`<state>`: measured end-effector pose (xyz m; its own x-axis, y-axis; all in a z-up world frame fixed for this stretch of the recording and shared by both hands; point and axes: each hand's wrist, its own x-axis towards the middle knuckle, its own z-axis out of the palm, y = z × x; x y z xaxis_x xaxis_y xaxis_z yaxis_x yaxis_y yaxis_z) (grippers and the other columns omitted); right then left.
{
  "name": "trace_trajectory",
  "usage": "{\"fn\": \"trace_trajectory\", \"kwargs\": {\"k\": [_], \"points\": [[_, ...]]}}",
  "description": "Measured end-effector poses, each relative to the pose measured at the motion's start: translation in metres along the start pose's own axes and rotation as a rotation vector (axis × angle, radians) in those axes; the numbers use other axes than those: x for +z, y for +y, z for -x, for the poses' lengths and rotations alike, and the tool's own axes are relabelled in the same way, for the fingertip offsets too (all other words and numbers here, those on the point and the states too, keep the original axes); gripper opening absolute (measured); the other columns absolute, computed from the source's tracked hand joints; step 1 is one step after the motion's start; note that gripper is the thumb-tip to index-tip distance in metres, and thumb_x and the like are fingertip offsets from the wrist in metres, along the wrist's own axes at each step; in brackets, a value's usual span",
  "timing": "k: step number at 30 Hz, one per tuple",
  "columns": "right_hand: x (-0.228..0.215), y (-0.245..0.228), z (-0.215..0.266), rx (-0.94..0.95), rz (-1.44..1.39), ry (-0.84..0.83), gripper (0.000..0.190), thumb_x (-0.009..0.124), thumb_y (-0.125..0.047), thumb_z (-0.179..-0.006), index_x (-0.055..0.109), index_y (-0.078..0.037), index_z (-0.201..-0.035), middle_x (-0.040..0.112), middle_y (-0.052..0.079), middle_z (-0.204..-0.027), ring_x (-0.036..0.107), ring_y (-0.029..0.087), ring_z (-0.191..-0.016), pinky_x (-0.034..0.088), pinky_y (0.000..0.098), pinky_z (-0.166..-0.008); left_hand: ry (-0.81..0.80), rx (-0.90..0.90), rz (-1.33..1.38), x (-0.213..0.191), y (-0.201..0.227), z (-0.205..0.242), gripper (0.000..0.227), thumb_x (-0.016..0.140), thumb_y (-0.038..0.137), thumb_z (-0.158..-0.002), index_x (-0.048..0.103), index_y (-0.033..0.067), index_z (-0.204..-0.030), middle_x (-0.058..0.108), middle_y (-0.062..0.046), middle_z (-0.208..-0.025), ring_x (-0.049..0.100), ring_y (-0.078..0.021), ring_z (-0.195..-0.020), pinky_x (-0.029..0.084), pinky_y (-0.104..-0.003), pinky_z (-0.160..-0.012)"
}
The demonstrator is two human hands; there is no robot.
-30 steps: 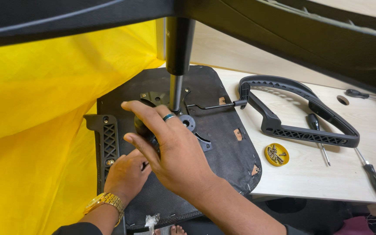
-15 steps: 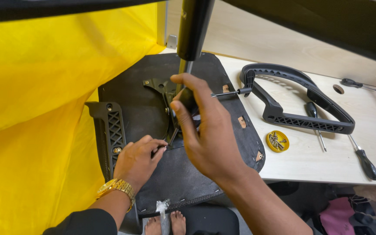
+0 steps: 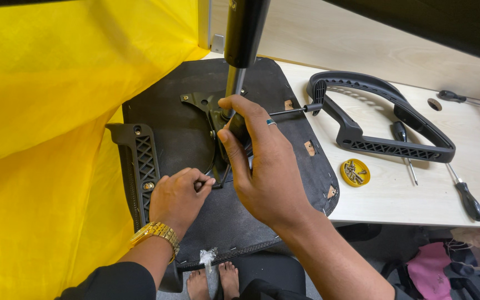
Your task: The person attaches the mounting plate and gas lift mechanism to the underside of an office chair seat, threading screws by hand and tightening them with a screwdriver. They pick screws from a yellow lid and work around the seat plate, with armrests and other chair parts laid out on the table.
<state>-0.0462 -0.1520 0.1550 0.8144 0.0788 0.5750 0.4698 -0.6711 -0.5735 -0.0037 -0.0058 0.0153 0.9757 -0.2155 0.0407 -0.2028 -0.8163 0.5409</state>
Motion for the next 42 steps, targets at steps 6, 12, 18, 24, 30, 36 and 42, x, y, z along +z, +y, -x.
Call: {"fn": "trace_trajectory", "kwargs": {"k": [6, 12, 18, 24, 30, 36, 42], "points": [[-0.014, 0.013, -0.002, 0.069, 0.013, -0.028, 0.036, 0.062, -0.012, -0.106, 0.051, -0.009, -0.140, 0.068, 0.011, -0.095, 0.069, 0.020, -0.084, 0.054, 0.0354, -0.075, 0.069, 0.119, -0.001, 0.004, -0.005, 0.002, 0.022, 0.067, 0.037, -0.095, 0.068, 0.0147, -0.094, 0.071, 0.001, -0.082, 0.067, -0.0218, -0.074, 0.048, -0.038, -0.075], [-0.022, 0.019, 0.002, 0.069, 0.006, -0.039, 0.035, 0.064, -0.012, -0.104, 0.053, -0.010, -0.137, 0.068, 0.008, -0.090, 0.068, 0.018, -0.078, 0.052, 0.0347, -0.069, 0.101, 0.175, 0.014, 0.003, -0.006, 0.008, 0.015, 0.069, 0.030, -0.091, 0.077, 0.0217, -0.100, 0.069, 0.000, -0.085, 0.066, -0.0246, -0.072, 0.050, -0.039, -0.073], [-0.026, 0.022, 0.009, -0.073, -0.038, -0.035, 0.034, 0.062, -0.006, -0.106, 0.052, -0.007, -0.138, 0.065, 0.013, -0.114, 0.067, 0.020, -0.091, 0.053, 0.0351, -0.079, 0.112, 0.075, 0.048, 0.006, -0.006, 0.009, 0.017, 0.073, 0.028, -0.086, 0.078, 0.0194, -0.101, 0.067, -0.001, -0.082, 0.067, -0.0256, -0.074, 0.054, -0.040, -0.071], [-0.024, 0.022, 0.018, -0.119, -0.099, -0.088, 0.034, 0.063, 0.000, -0.104, 0.051, -0.007, -0.136, 0.058, 0.009, -0.097, 0.061, 0.019, -0.084, 0.051, 0.0337, -0.076, 0.121, 0.070, 0.008, 0.004, -0.002, 0.011, 0.015, 0.071, 0.029, -0.088, 0.078, 0.0213, -0.099, 0.067, -0.003, -0.082, 0.069, -0.0250, -0.077, 0.055, -0.039, -0.072], [-0.021, 0.031, 0.026, -0.196, -0.132, -0.007, 0.033, 0.062, 0.002, -0.107, 0.050, -0.008, -0.136, 0.053, 0.007, -0.097, 0.056, 0.016, -0.081, 0.048, 0.0312, -0.075, 0.172, 0.208, 0.005, 0.003, -0.004, 0.012, 0.016, 0.069, 0.029, -0.089, 0.080, 0.0234, -0.099, 0.070, -0.001, -0.084, 0.069, -0.0269, -0.078, 0.053, -0.041, -0.075], [-0.020, 0.033, 0.026, -0.187, -0.177, -0.028, 0.034, 0.061, 0.002, -0.107, 0.049, -0.007, -0.138, 0.053, 0.008, -0.100, 0.055, 0.015, -0.082, 0.050, 0.0296, -0.074, 0.053, 0.030, 0.021, -0.004, 0.005, 0.011, 0.019, 0.068, 0.035, -0.091, 0.079, 0.0240, -0.102, 0.069, -0.001, -0.090, 0.070, -0.0241, -0.083, 0.055, -0.039, -0.077], [-0.020, 0.031, 0.031, -0.201, -0.192, -0.036, 0.033, 0.061, 0.002, -0.108, 0.049, -0.007, -0.137, 0.054, 0.008, -0.101, 0.056, 0.014, -0.082, 0.049, 0.0299, -0.074, -0.003, -0.003, 0.027, -0.008, 0.009, 0.011, 0.022, 0.069, 0.036, -0.088, 0.078, 0.0256, -0.104, 0.070, 0.001, -0.091, 0.070, -0.0228, -0.085, 0.055, -0.039, -0.079]]}}
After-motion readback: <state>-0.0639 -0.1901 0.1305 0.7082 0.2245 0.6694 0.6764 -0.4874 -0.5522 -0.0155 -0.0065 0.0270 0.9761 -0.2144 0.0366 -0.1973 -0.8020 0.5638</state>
